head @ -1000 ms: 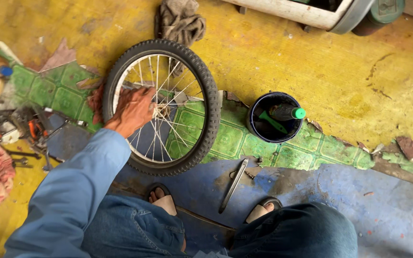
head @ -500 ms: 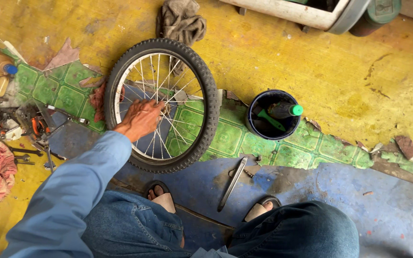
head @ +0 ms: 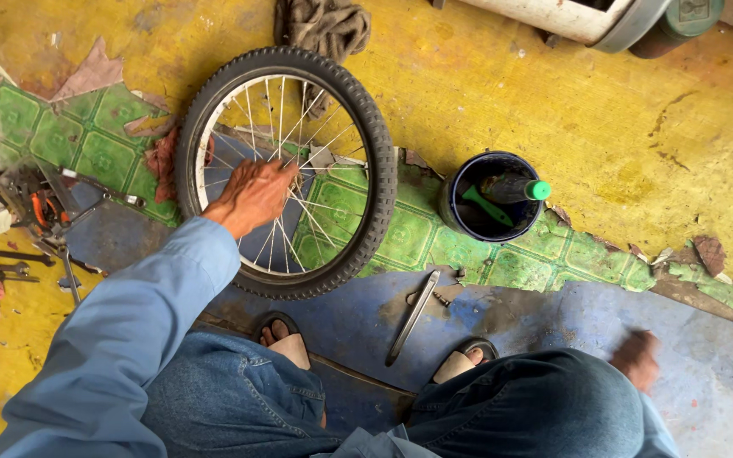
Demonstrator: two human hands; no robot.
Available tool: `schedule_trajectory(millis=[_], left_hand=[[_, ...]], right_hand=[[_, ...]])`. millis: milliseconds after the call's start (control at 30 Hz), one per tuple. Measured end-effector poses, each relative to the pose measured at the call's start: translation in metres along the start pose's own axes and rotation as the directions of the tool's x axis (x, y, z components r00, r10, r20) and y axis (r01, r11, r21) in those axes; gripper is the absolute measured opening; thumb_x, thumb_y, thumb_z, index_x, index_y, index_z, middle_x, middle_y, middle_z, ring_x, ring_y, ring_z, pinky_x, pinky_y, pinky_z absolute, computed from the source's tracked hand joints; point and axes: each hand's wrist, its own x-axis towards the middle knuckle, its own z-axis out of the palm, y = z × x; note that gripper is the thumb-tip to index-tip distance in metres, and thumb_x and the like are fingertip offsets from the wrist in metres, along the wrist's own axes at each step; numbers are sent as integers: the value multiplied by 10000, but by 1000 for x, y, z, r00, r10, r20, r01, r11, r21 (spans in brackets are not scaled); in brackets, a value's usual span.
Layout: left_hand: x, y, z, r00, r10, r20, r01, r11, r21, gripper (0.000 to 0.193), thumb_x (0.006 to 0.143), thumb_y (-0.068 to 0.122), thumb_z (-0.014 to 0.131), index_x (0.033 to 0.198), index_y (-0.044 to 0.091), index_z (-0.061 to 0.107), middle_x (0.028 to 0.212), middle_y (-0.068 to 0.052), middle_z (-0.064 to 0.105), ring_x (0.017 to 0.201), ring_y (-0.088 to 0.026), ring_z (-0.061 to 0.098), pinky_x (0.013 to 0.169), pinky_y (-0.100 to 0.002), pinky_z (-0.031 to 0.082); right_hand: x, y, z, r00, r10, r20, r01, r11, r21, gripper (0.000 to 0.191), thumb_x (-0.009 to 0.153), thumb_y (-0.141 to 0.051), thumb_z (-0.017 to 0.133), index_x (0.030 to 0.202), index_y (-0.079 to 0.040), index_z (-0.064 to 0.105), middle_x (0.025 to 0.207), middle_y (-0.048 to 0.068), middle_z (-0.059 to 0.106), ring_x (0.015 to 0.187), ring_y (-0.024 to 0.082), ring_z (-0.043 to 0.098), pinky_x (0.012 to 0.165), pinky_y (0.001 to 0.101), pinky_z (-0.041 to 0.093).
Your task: The person removes the inner tube from a bicycle tire using tire levers. They then place the inner tube back into the tire and reseat the tire onto the rim.
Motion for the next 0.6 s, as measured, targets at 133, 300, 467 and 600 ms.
schedule_trajectory(millis=[133, 300, 467, 600], left_hand=[[-3, -13, -11, 985, 18, -172, -13, 999, 33, 452, 818, 36, 678, 1262, 24, 597, 1061, -228, 683, 914, -391, 682, 808, -528, 522], [-11, -27, -10, 982, -27, -186, 6, 994, -113, 565, 792, 19, 671, 1347, 34, 565, 1101, -245, 674, 929, -419, 679, 782, -538, 524], [-15, -48, -9, 983, -81, -165, 65, 993, -101, 556, 798, 21, 678, 1343, 48, 571, 1161, -231, 668, 1029, -411, 662, 864, -541, 510], [-25, -71, -7, 956, -258, -143, 157, 856, -492, 567, 821, -16, 612, 1372, 107, 566, 1373, -195, 560, 1180, -361, 607, 946, -479, 547]], right_hand=[[5, -69, 65, 922, -87, 378, 59, 995, 86, 412, 1007, -354, 459, 1150, 5, 601, 767, 147, 643, 650, 260, 680, 649, 418, 625], [5, -172, 133, 639, -130, 758, 166, 986, 29, 419, 1061, -354, 401, 1054, 11, 606, 756, 145, 699, 687, 225, 760, 689, 371, 658], [-16, -236, 212, 625, 108, 773, -206, 978, 31, 343, 1055, -292, 437, 1081, 21, 573, 939, 168, 647, 842, 284, 730, 793, 460, 660], [-17, -247, 283, 709, 159, 687, -292, 953, 81, 305, 1076, -251, 406, 1110, 23, 536, 993, 180, 626, 909, 309, 727, 825, 504, 637]])
